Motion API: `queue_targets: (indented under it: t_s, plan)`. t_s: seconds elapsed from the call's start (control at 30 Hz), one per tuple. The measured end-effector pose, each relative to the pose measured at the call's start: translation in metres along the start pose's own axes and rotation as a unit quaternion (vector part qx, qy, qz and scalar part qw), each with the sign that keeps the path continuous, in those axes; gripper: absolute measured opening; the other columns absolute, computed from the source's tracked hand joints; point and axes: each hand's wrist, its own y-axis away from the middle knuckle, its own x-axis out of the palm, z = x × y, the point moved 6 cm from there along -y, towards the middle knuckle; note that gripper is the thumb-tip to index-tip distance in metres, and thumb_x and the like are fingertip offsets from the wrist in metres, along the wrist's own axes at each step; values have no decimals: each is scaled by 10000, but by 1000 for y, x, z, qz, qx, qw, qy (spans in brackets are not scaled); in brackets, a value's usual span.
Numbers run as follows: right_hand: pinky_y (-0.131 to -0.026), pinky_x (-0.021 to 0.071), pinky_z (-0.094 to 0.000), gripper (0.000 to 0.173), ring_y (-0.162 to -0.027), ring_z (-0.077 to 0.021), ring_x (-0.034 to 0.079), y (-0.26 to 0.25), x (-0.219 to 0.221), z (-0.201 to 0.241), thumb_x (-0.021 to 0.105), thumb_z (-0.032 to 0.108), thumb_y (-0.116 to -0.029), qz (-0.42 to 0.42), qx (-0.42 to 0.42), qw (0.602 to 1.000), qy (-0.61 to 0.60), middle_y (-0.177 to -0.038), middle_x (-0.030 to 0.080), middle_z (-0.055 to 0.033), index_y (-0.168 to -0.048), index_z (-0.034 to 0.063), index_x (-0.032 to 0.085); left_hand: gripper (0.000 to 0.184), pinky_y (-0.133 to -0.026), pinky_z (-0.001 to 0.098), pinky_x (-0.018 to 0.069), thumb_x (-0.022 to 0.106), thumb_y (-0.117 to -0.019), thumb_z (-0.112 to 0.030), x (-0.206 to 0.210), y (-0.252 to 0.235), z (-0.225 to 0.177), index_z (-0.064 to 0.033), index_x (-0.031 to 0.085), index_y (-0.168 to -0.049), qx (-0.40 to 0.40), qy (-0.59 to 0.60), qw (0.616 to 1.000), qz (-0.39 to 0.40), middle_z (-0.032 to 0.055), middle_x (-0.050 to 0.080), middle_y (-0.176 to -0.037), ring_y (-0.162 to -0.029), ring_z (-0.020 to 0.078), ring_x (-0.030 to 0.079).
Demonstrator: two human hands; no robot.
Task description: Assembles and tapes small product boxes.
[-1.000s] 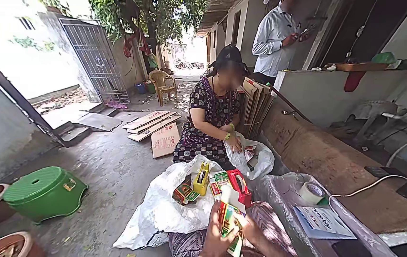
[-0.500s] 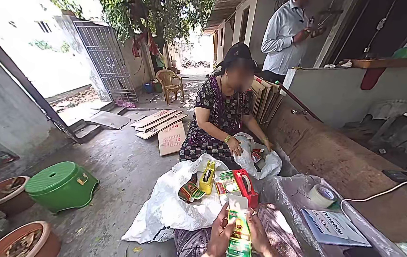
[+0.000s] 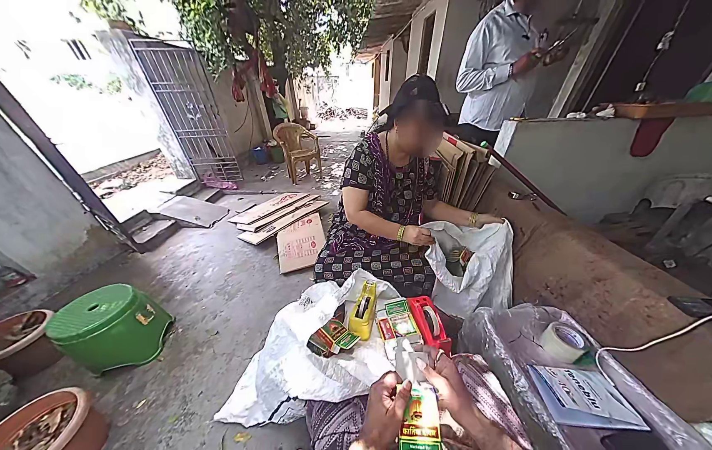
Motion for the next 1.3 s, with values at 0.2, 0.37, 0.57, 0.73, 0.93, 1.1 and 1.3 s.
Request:
queue_targets:
  t_s: [0.2,0.37,0.57,0.73,0.93,1.1,1.3]
  plan:
    - [-736,604,-265,152,-770,-45,707,-10,-6,17,714,122,-892,63,-72,989,116,-899,771,15,-1027,87,774,355,-629,334,570,538,-1041,-365,-2,-1,2,-96,654,-840,-8,-26,1000,-15,7,651,-714,-648,120,648]
    - [-854,614,-268,95,-891,-54,728,-1,-2,26,708,59,-890,72,-238,954,167,-965,777,5,-932,98,784,349,-713,364,608,553,-1032,-210,-6,-2,3,8,497,-1298,-104,185,975,-59,119,724,-887,-765,188,711]
    - [-920,590,-334,117,-963,-123,725,5,9,44,678,109,-940,108,-260,937,206,-992,772,-47,-971,93,790,214,-761,341,578,617,-998,-175,-12,-5,7,8,721,-1036,-172,236,952,-94,111,716,-905,-817,168,674]
    - [-818,574,-408,338,-866,-179,705,0,9,42,757,284,-861,136,-130,962,198,-954,750,-107,-1092,38,748,171,-706,323,618,583,-997,-84,-13,-7,-5,15,722,-988,-127,220,961,-110,84,734,-847,-754,139,706]
    - [-867,563,-435,198,-910,-200,724,0,1,48,682,186,-937,96,-69,971,206,-968,770,-105,-1024,39,781,355,-795,338,622,393,-1094,-227,-4,-3,-9,0,663,-1138,-98,179,975,-92,67,730,-1008,-875,133,713]
    - [-846,575,-322,185,-894,-99,711,-1,-23,43,692,195,-942,-98,-59,979,167,-979,772,-52,-1021,54,782,1104,-957,348,576,829,-693,-595,10,5,-16,51,403,-1481,20,-177,984,-27,178,647,-1288,-1093,135,677]
    - [-935,550,-341,372,-1001,-121,690,4,-14,22,806,198,-830,10,45,989,140,-1079,747,-66,-1165,55,733,1051,-934,517,559,796,-602,-505,11,8,-10,11,480,-1462,41,-279,959,-28,200,660,-1271,-1096,274,680]
